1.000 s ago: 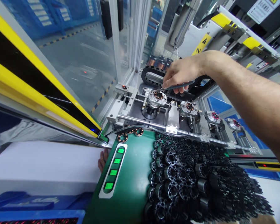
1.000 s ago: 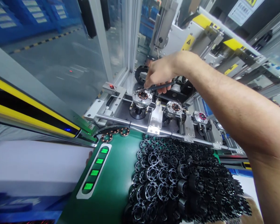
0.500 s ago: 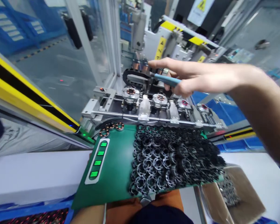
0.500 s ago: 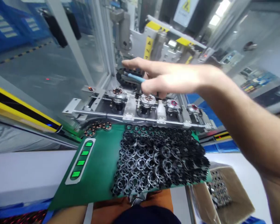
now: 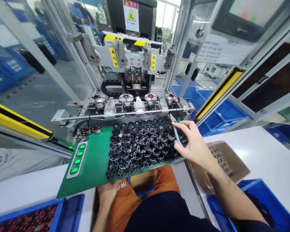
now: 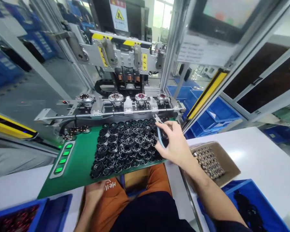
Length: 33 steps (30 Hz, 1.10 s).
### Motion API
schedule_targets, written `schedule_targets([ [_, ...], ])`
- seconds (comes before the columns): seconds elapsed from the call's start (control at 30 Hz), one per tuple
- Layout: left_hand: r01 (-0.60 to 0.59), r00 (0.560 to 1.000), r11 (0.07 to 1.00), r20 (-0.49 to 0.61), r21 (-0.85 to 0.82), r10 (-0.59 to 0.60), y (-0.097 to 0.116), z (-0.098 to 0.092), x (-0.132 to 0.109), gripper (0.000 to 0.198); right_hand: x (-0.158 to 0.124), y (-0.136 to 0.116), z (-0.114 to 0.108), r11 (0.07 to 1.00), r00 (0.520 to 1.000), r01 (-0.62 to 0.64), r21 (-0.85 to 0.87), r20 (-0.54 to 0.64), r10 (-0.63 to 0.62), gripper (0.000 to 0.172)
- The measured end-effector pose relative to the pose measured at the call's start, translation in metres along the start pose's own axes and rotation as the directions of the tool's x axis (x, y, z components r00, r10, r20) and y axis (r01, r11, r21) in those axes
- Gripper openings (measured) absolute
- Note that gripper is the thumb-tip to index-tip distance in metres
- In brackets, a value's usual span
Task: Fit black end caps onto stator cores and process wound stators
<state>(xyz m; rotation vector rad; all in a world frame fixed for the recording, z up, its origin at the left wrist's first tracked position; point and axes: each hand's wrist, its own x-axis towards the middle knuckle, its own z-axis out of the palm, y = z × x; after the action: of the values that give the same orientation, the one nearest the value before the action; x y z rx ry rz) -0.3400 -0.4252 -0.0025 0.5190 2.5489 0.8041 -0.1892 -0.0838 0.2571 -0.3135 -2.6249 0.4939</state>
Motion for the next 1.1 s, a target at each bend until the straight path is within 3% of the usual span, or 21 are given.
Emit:
schedule_targets([
  [0.1, 0.003, 0.989, 0.997, 0.145, -0.076, 0.008, -0.005, -0.002, -0.046, 0.063, 0.007, 0.006, 0.017, 0.995, 0.998, 0.025, -0.096, 0.053, -0.020, 0.059],
  [0.17, -0.031, 0.932, 0.977, 0.347, -0.209, 0.103, -0.008, -0.023, -0.081, 0.074, 0.009, 0.010, 0.021, 0.987, 0.991, 0.076, -0.138, 0.118, -0.060, 0.054],
  [0.23, 0.003, 0.845, 0.959, 0.513, -0.283, 0.149, -0.005, -0.065, -0.109, 0.079, 0.015, 0.013, 0.012, 0.979, 0.984, 0.135, -0.152, 0.140, -0.114, 0.054],
  [0.27, 0.008, 0.840, 0.965, 0.525, -0.261, 0.136, 0.000, -0.092, -0.117, 0.078, 0.021, 0.014, 0.003, 0.974, 0.980, 0.168, -0.152, 0.136, -0.147, 0.055],
  [0.33, -0.052, 0.899, 0.981, 0.418, -0.187, 0.128, 0.019, -0.157, -0.119, 0.076, 0.044, 0.009, -0.018, 0.958, 0.963, 0.250, -0.139, 0.137, -0.231, 0.057],
  [0.43, -0.233, 0.961, 0.970, 0.138, -0.062, 0.240, 0.073, -0.257, -0.077, 0.054, 0.106, -0.018, -0.042, 0.925, 0.921, 0.358, -0.130, 0.210, -0.327, 0.059],
  [0.5, -0.338, 0.941, 0.941, 0.010, 0.033, 0.338, 0.117, -0.309, -0.023, 0.054, 0.160, -0.046, -0.040, 0.922, 0.899, 0.354, -0.154, 0.327, -0.291, 0.058],
  [0.57, -0.410, 0.893, 0.873, -0.077, 0.264, 0.443, 0.153, -0.341, 0.041, 0.059, 0.215, -0.071, -0.021, 0.931, 0.861, 0.326, -0.166, 0.459, -0.220, 0.054],
  [0.6, -0.379, 0.882, 0.817, -0.099, 0.435, 0.461, 0.165, -0.349, 0.074, 0.056, 0.240, -0.080, -0.006, 0.932, 0.845, 0.321, -0.169, 0.496, -0.201, 0.052],
  [0.63, -0.343, 0.884, 0.794, -0.113, 0.502, 0.454, 0.172, -0.352, 0.106, 0.052, 0.263, -0.087, 0.012, 0.932, 0.826, 0.316, -0.176, 0.534, -0.180, 0.050],
  [0.7, -0.290, 0.896, 0.771, -0.123, 0.567, 0.427, 0.176, -0.349, 0.160, 0.049, 0.300, -0.091, 0.050, 0.934, 0.790, 0.298, -0.196, 0.600, -0.126, 0.049],
  [0.77, -0.243, 0.910, 0.757, -0.127, 0.607, 0.394, 0.168, -0.340, 0.199, 0.049, 0.323, -0.089, 0.085, 0.938, 0.748, 0.265, -0.222, 0.662, -0.055, 0.047],
  [0.9, -0.192, 0.925, 0.716, -0.120, 0.671, 0.361, 0.150, -0.328, 0.241, 0.046, 0.347, -0.079, 0.127, 0.946, 0.638, 0.197, -0.257, 0.767, 0.075, 0.045],
  [1.1, -0.228, 0.953, 0.658, 0.026, 0.718, 0.303, 0.144, -0.328, 0.278, 0.053, 0.366, -0.081, 0.155, 0.944, 0.451, 0.137, -0.302, 0.867, 0.212, 0.046],
])
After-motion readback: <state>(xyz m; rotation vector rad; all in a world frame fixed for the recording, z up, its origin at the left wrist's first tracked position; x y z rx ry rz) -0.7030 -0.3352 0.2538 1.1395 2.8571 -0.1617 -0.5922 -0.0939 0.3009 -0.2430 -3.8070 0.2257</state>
